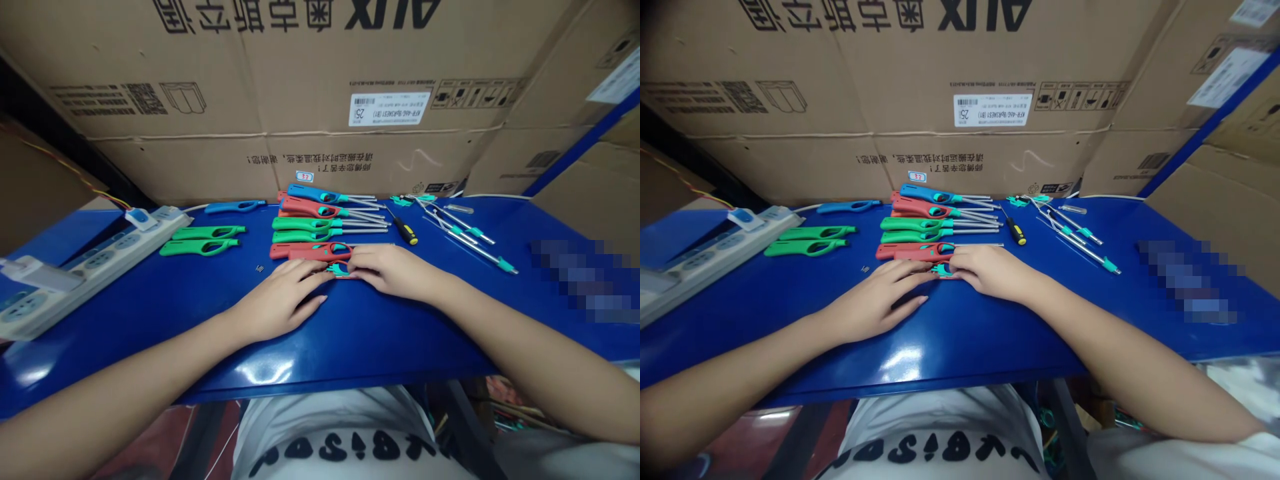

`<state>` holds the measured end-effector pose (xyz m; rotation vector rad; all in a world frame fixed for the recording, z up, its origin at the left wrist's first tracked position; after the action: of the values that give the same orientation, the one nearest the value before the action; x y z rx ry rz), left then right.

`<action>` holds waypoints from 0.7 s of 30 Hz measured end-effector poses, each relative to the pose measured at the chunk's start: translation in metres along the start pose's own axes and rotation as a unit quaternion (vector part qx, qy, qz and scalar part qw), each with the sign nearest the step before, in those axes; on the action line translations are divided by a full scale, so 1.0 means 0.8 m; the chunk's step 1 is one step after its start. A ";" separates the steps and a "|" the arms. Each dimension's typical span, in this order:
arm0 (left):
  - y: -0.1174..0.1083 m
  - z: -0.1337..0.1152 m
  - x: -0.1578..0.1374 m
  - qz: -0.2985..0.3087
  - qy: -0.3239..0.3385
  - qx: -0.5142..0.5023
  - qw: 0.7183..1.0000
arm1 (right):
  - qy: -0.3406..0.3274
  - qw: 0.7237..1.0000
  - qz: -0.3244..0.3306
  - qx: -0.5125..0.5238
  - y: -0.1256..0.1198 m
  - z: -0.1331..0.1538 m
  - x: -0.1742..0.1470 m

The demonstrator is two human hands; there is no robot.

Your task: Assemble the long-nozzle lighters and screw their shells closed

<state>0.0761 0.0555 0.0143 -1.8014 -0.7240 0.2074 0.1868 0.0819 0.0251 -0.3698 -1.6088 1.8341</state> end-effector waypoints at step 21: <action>0.001 -0.003 0.001 0.000 0.009 -0.001 1.000 | 0.044 0.999 0.007 -0.012 0.001 -0.006 0.003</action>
<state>0.0780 0.0534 0.0150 -1.8025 -0.7109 0.1898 0.1876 0.0874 0.0237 -0.4669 -1.5744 1.7852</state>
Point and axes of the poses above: each hand's wrist, its own x-axis towards the middle knuckle, its own y-axis out of the palm, z = x × y, the point moved 10 cm from there along x, towards the middle knuckle, and after that the axes turned 8 degrees about -x, right-handed, at the moved point
